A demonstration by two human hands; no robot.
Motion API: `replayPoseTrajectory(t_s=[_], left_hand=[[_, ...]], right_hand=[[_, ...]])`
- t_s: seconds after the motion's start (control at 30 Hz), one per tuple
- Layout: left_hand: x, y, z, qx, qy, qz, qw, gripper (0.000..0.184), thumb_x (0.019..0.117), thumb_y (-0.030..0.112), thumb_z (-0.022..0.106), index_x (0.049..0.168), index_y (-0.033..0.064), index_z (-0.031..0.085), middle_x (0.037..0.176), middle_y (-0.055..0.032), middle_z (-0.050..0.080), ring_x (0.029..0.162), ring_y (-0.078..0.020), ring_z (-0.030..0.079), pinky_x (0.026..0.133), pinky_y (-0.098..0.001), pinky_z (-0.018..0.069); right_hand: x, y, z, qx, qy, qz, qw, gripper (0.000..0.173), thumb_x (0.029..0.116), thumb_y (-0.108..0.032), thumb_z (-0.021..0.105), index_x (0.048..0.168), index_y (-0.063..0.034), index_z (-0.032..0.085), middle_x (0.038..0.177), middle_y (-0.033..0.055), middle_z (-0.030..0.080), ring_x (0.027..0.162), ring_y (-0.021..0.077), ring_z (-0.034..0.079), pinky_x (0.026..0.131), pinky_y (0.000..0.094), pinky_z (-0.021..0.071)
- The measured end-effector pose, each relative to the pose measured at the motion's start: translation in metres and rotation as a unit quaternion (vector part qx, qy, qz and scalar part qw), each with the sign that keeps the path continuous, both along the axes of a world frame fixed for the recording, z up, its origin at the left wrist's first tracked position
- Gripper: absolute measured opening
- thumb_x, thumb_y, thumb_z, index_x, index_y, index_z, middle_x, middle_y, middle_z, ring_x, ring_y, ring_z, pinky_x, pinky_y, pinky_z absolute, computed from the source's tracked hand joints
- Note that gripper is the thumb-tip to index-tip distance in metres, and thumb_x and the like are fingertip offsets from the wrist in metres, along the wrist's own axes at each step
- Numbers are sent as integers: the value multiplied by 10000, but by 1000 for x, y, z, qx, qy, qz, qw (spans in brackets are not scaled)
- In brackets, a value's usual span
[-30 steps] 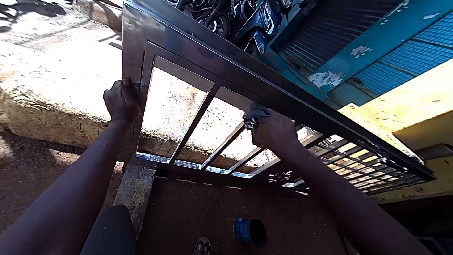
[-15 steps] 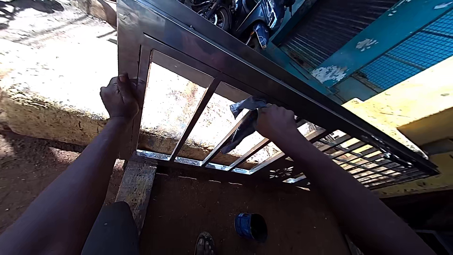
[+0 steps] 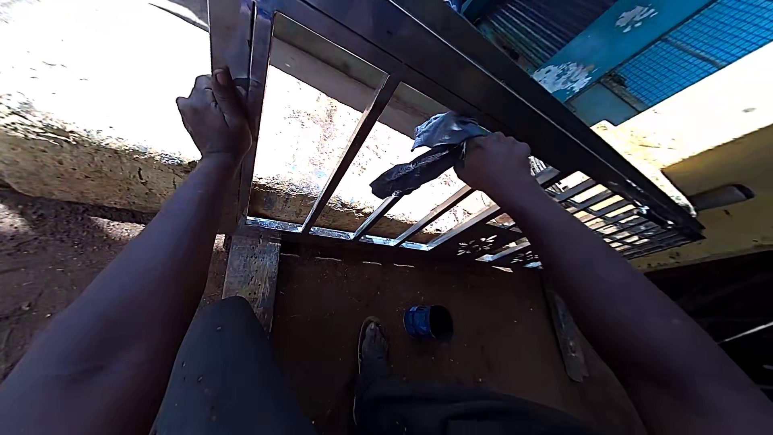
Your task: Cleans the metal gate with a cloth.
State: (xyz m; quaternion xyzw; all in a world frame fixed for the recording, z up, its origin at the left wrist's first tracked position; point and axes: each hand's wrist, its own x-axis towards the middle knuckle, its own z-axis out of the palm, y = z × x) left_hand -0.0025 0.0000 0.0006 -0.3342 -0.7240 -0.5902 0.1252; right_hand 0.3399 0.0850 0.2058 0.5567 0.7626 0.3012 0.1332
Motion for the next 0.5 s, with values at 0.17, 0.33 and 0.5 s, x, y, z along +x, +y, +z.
replayPoseTrajectory(t_s=[0.17, 0.33, 0.5], left_hand=[[-4, 2, 0, 9, 9, 1, 1000, 786, 1074, 561, 100, 1026, -11, 637, 941, -208, 688, 909, -345, 687, 807, -553, 479], [0, -2, -1, 11, 9, 5, 1000, 762, 1081, 553, 116, 1013, -16, 618, 899, -217, 675, 883, -356, 686, 791, -563, 476], [3, -3, 1, 27, 20, 9, 999, 776, 1085, 558, 115, 942, -49, 579, 815, -249, 621, 791, -390, 655, 719, -576, 451]], right_hand=[[-6, 0, 1, -9, 8, -21, 1000, 398, 959, -332, 624, 948, 64, 664, 1050, 321, 665, 1026, 514, 662, 714, 669, 496], [-3, 5, -8, 2, 10, 1, 1000, 371, 960, -305, 620, 967, 62, 675, 1040, 311, 675, 1020, 498, 670, 728, 661, 504], [2, 2, -15, 1, 31, -15, 999, 419, 984, -373, 589, 990, 35, 684, 1021, 296, 687, 962, 490, 691, 715, 645, 522]])
